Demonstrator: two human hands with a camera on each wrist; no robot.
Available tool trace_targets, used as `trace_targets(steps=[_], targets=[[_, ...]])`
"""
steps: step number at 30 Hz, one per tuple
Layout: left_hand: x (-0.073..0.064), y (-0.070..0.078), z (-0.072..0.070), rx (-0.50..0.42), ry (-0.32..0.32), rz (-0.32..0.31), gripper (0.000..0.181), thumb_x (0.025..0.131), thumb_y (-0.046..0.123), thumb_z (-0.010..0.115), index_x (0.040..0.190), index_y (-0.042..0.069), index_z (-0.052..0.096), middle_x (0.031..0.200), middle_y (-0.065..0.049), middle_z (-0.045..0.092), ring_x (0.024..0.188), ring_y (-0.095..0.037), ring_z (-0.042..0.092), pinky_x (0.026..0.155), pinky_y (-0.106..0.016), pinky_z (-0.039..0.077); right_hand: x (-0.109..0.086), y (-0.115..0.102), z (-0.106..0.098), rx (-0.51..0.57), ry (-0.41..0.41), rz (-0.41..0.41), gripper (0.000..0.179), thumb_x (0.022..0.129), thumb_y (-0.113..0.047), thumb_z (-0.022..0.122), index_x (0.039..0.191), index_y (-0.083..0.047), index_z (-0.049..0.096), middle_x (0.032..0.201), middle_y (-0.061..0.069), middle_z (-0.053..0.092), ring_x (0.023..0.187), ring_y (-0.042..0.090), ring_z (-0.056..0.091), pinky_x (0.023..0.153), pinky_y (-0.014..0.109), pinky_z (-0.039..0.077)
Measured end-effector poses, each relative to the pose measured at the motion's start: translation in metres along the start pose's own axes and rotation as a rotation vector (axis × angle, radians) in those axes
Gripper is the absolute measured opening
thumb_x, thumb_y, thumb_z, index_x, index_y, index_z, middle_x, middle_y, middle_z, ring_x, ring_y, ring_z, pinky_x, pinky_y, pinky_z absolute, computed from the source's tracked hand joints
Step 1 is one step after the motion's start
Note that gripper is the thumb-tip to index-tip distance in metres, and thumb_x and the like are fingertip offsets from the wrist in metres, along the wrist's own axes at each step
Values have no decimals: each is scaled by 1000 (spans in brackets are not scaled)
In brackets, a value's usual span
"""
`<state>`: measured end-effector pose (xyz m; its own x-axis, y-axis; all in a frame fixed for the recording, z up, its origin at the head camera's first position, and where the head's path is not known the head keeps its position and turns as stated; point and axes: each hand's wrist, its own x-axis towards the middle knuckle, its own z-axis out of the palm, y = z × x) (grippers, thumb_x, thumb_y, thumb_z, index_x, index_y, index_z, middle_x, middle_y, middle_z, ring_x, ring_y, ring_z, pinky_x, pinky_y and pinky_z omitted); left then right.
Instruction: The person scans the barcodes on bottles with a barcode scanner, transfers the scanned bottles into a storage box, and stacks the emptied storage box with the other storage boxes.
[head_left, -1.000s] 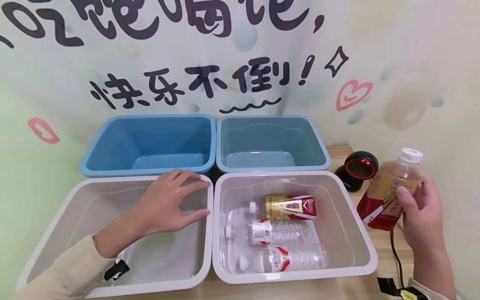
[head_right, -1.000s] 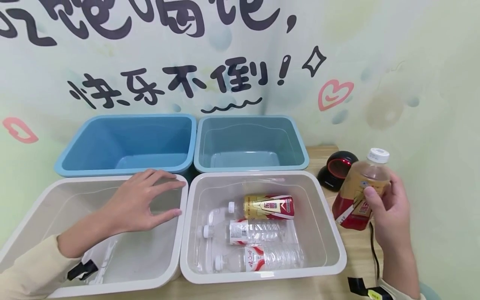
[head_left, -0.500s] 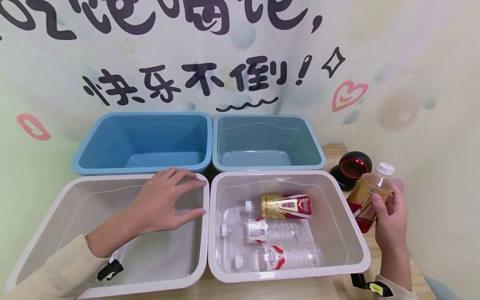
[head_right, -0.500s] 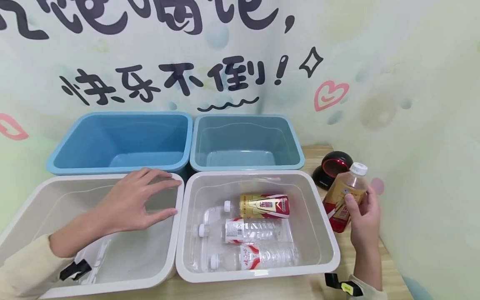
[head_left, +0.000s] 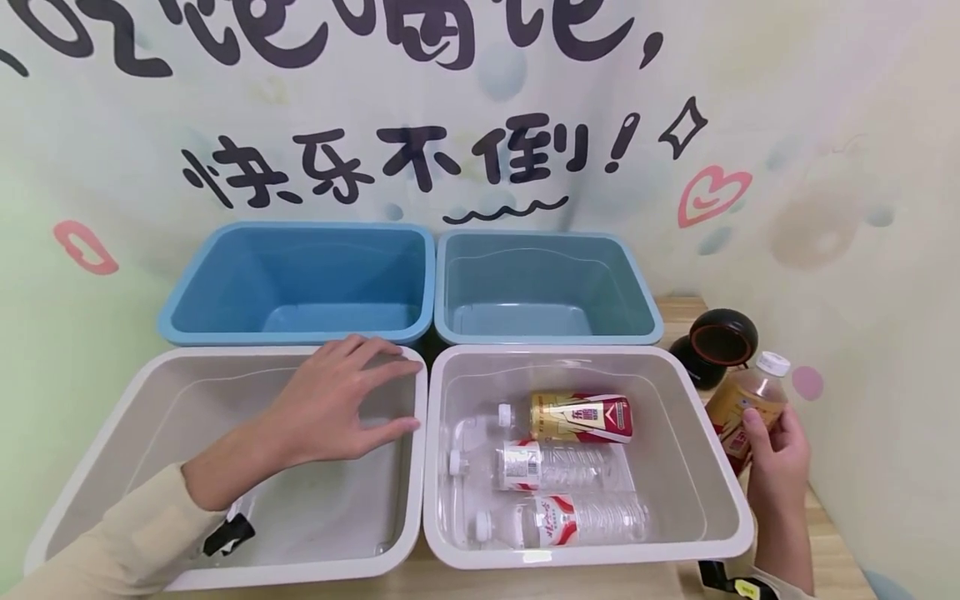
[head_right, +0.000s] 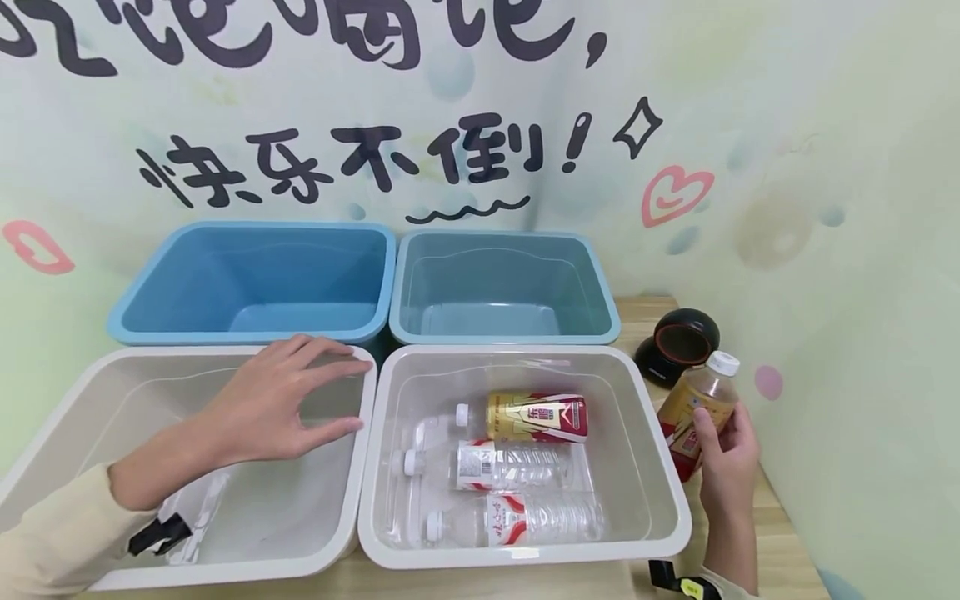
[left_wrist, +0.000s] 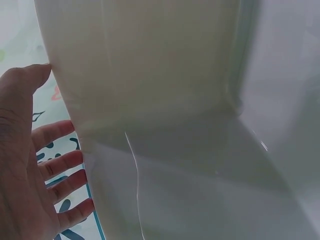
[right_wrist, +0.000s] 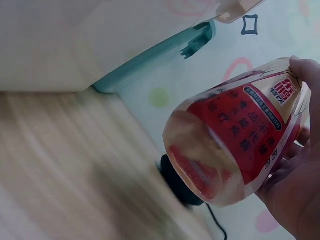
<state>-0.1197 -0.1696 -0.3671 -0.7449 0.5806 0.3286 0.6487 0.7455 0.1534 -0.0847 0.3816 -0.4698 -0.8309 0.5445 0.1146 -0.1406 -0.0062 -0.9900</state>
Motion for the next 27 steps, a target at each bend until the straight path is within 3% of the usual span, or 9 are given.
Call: trace_targets(steps=[6,15,20,23,27], targets=[[-2,0,-4,0,-20,-14,61,87,63,75,139,31,70,134,0,67,121,-24,62,101,-52,54,-2,8,1,-27,-3,12,33,105,-10,55,135,-23,61,118,-10,70,106,3,65,85,8,53],[1,2,-5,1,-31,-4,63,87,64,75,139,29,69,135,-1,66,121,-25,61,102,-51,54,-3,12,-3,13,34,25,41,107,-15,52,147,-24,51,126,-6,64,113,10,60,81,10,53],[1,2,-5,0,-46,-5,63,87,65,74,140,29,69,136,-2,66,121,-25,61,102,-51,53,-3,11,-4,-29,27,88,46,108,-20,53,153,-28,47,135,-10,61,119,7,57,83,7,53],[-2,1,-6,5,-57,-14,63,88,64,73,140,29,69,136,-2,66,121,-25,61,103,-52,54,-5,13,1,16,16,70,44,108,-17,53,151,-26,50,133,-8,62,117,7,59,83,9,55],[0,3,-5,5,-51,-14,64,87,64,74,140,29,69,136,-2,66,122,-26,61,103,-53,54,-5,10,3,88,19,-15,39,106,-13,54,144,-21,55,125,-5,67,111,9,63,83,12,55]])
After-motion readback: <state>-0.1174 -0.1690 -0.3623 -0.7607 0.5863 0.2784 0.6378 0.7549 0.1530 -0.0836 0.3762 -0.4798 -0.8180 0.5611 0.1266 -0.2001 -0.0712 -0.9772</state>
